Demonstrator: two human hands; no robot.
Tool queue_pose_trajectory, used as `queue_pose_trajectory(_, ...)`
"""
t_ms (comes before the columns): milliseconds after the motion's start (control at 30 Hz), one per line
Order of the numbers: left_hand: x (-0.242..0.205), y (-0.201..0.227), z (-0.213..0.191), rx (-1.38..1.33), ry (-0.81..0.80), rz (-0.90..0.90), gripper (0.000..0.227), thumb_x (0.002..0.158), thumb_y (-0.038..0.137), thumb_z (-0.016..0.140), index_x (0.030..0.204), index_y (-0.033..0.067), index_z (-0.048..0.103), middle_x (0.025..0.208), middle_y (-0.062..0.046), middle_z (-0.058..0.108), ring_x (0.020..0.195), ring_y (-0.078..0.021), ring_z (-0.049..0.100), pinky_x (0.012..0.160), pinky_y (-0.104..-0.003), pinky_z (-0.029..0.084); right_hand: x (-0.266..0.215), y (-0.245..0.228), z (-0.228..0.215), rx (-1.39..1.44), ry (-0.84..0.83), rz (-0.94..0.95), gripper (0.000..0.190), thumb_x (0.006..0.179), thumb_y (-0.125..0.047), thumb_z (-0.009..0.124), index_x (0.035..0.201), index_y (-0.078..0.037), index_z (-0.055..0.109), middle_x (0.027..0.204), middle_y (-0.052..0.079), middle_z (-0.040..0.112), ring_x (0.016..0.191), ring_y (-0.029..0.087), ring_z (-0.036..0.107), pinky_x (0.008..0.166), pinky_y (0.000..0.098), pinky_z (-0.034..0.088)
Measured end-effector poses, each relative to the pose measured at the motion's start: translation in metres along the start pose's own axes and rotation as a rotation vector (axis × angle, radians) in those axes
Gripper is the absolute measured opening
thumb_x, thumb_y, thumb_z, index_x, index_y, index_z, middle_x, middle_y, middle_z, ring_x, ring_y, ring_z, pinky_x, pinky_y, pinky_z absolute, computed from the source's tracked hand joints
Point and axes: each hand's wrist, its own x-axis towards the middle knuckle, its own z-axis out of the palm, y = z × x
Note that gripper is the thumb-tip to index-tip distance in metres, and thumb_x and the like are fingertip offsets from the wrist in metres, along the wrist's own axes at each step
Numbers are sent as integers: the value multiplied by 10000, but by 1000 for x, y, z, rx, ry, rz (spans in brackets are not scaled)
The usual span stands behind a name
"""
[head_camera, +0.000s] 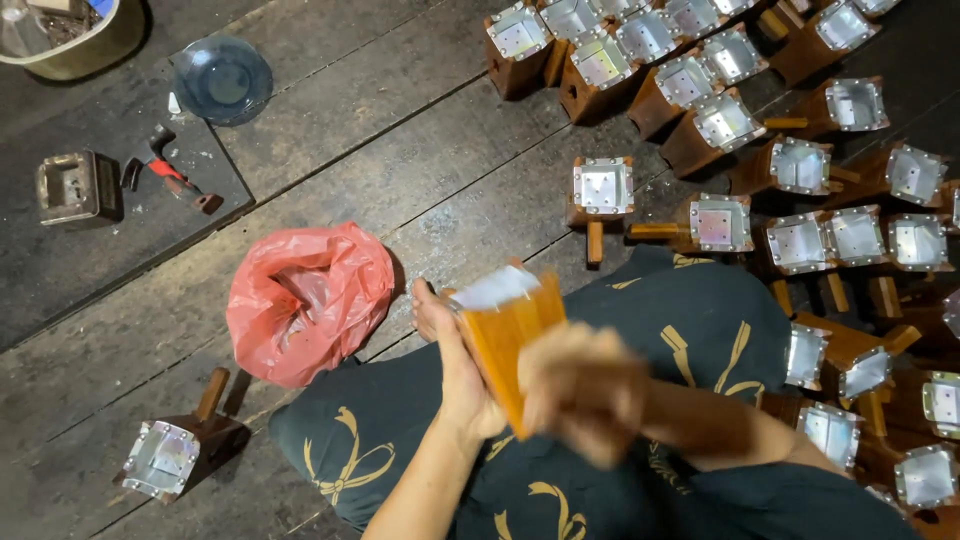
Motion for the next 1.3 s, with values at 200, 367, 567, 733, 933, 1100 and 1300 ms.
queue_pose_trajectory(200,28,-7,52,68,574,512,864,852,680,517,1572,247,320,1491,-95,477,1281,-280,582,1049,-437,527,-9,73,-28,353,852,209,245,1119,-167,398,922,-67,504,435,-55,315,328,97,381,419,266,374)
queue_pose_trajectory(367,35,-4,30,152,601,469,912,831,703,557,1562,242,267,1550,-72,388,1329,-266,534,1054,-440,518,-13,81,-31,341,832,243,267,1107,-253,465,933,-60,527,497,-27,400,423,128,483,524,290,458)
queue_pose_trajectory(567,21,19,30,212,445,42,981,750,814,543,1394,75,532,1244,-144,621,1055,-292,687,847,-428,615,36,30,-31,298,39,139,417,795,-311,828,746,76,681,551,100,638,438,213,608,450,311,518)
queue_pose_trajectory(733,18,19,30,205,339,-118,972,765,826,556,1266,-3,645,1117,-185,667,972,-312,711,792,-458,619,25,27,-25,302,-289,185,187,888,-103,744,886,84,759,518,5,506,381,149,417,393,287,429)
queue_pose_trajectory(933,26,11,21,153,473,174,917,815,803,477,1343,61,588,1232,-184,650,1032,-325,706,829,-464,617,2,46,-29,291,506,136,296,1131,-229,342,926,-56,465,386,-37,328,294,97,366,391,278,441)
queue_pose_trajectory(1100,22,14,20,167,356,-73,935,792,805,555,1284,13,627,1170,-200,683,973,-323,726,796,-461,621,29,23,-18,122,138,203,458,786,-372,855,643,26,679,395,9,490,323,129,416,336,256,396)
queue_pose_trajectory(1300,15,6,31,95,253,-218,1008,801,852,529,1286,-24,646,1190,-252,696,996,-380,723,806,-514,613,40,35,-40,90,49,528,444,804,-275,820,1047,68,677,743,143,709,710,178,715,743,284,597)
